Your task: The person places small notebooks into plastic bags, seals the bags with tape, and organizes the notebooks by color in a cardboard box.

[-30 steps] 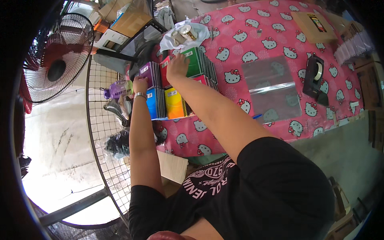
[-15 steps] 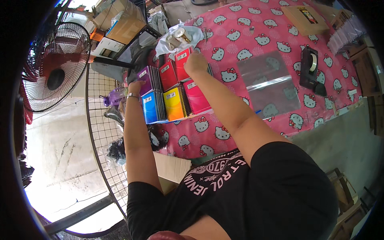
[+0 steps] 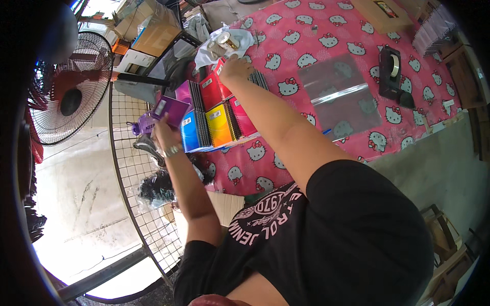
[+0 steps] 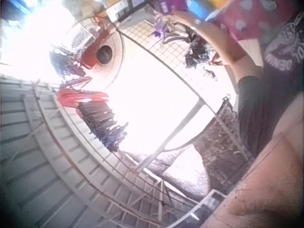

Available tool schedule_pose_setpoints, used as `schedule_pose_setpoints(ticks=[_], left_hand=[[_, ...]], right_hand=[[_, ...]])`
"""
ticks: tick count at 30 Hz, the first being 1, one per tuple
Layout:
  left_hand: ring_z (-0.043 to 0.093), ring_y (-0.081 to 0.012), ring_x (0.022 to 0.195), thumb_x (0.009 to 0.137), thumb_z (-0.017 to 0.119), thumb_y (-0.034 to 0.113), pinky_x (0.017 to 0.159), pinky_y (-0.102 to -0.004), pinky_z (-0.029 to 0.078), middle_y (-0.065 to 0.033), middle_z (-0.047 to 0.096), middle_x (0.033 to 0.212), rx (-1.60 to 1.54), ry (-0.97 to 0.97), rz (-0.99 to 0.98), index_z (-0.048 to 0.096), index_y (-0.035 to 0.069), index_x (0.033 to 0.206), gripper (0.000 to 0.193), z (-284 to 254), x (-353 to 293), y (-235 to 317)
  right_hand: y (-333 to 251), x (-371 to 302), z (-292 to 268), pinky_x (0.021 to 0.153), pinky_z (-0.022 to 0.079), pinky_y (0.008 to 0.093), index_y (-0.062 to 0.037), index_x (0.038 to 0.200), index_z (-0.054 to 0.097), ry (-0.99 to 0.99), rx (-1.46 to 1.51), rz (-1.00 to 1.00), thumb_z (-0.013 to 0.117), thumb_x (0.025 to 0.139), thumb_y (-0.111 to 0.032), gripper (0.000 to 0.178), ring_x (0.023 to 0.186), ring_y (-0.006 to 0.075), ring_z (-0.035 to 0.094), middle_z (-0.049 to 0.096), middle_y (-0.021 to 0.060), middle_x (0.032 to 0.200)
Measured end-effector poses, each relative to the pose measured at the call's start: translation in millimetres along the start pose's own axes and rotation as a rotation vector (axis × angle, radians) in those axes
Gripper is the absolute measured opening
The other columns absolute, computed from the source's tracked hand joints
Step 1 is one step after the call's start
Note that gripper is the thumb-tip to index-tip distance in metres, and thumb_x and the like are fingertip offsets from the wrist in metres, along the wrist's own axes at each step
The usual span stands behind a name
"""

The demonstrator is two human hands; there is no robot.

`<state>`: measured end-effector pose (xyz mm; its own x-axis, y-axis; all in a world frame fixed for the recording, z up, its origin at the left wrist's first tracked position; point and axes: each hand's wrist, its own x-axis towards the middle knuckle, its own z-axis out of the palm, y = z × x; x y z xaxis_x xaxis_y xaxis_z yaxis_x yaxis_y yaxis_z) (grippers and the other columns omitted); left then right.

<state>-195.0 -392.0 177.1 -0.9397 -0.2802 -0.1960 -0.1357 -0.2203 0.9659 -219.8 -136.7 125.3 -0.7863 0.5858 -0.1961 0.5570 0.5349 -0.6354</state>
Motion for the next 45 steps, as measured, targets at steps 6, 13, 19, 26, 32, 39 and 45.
schedule_pose_setpoints(ticks=[6, 13, 19, 26, 32, 39, 45], left_hand=[[0.057, -0.0232, 0.104, 0.091, 0.057, 0.016, 0.090, -0.0396, 0.046, -0.0092, 0.058, 0.115, -0.302, -0.154, -0.044, 0.048, 0.006, 0.118, 0.030, -20, -105, -63], [0.055, -0.0248, 0.111, 0.091, 0.057, 0.033, 0.091, -0.0452, 0.046, -0.0081, 0.056, 0.122, -0.487, -0.298, -0.261, 0.042, 0.011, 0.130, 0.047, 7, -166, -58], [0.057, -0.0288, 0.109, 0.089, 0.060, 0.027, 0.089, -0.0469, 0.049, -0.0096, 0.055, 0.125, -0.298, -0.164, -0.361, 0.043, 0.012, 0.131, 0.047, -35, -199, -122], [0.054, -0.0287, 0.113, 0.088, 0.059, 0.041, 0.085, -0.0508, 0.050, -0.0082, 0.053, 0.127, -0.499, -0.192, -0.395, 0.043, 0.012, 0.131, 0.054, -41, -228, -118], [0.054, -0.0258, 0.113, 0.087, 0.059, 0.039, 0.089, -0.0490, 0.047, -0.0058, 0.057, 0.121, -0.336, -0.083, -0.344, 0.055, 0.010, 0.118, 0.043, -52, -230, -118], [0.060, -0.0259, 0.101, 0.085, 0.061, 0.034, 0.086, -0.0447, 0.051, -0.0072, 0.064, 0.110, -0.344, 0.069, -0.400, 0.061, 0.008, 0.113, 0.038, -100, -237, -146], [0.052, -0.0306, 0.115, 0.083, 0.052, 0.062, 0.094, -0.0483, 0.045, -0.0100, 0.050, 0.131, -0.648, -0.097, -0.184, 0.043, 0.010, 0.134, 0.074, -99, -241, -131]], right_hand=[[-37, -16, -56, 0.084, 0.049, 0.0413, 0.0018, 0.120, 0.043, -0.326, 0.354, -0.565, 0.067, 0.070, -0.016, 0.057, 0.097, 0.0410, 0.059, 0.059, 0.0262, 0.107], [27, -83, -57, 0.096, 0.041, 0.0435, 0.0016, 0.127, 0.042, -0.389, 0.457, -0.792, 0.081, 0.061, -0.047, 0.091, 0.114, 0.0408, 0.049, 0.053, 0.0256, 0.117], [140, -82, -37, 0.084, 0.047, 0.0439, 0.0033, 0.105, 0.050, -0.133, -0.009, -0.528, 0.077, 0.069, -0.041, 0.063, 0.098, 0.0369, 0.055, 0.053, 0.0207, 0.098], [70, -112, -83, 0.077, 0.050, 0.0414, 0.0022, 0.107, 0.046, -0.569, 0.359, -0.715, 0.076, 0.073, -0.025, 0.053, 0.090, 0.0380, 0.063, 0.062, 0.0252, 0.096], [36, -103, -13, 0.071, 0.052, 0.0428, 0.0035, 0.110, 0.045, -0.437, 0.002, -0.581, 0.078, 0.068, -0.033, 0.065, 0.085, 0.0349, 0.065, 0.064, 0.0207, 0.093], [33, -116, 11, 0.070, 0.052, 0.0392, 0.0010, 0.119, 0.044, -0.340, 0.154, -0.746, 0.077, 0.069, -0.026, 0.066, 0.085, 0.0310, 0.065, 0.064, 0.0191, 0.094], [-10, -161, -29, 0.086, 0.047, 0.0380, 0.0021, 0.126, 0.042, -1.044, 0.191, -0.874, 0.080, 0.066, -0.032, 0.079, 0.098, 0.0323, 0.060, 0.061, 0.0219, 0.106]])
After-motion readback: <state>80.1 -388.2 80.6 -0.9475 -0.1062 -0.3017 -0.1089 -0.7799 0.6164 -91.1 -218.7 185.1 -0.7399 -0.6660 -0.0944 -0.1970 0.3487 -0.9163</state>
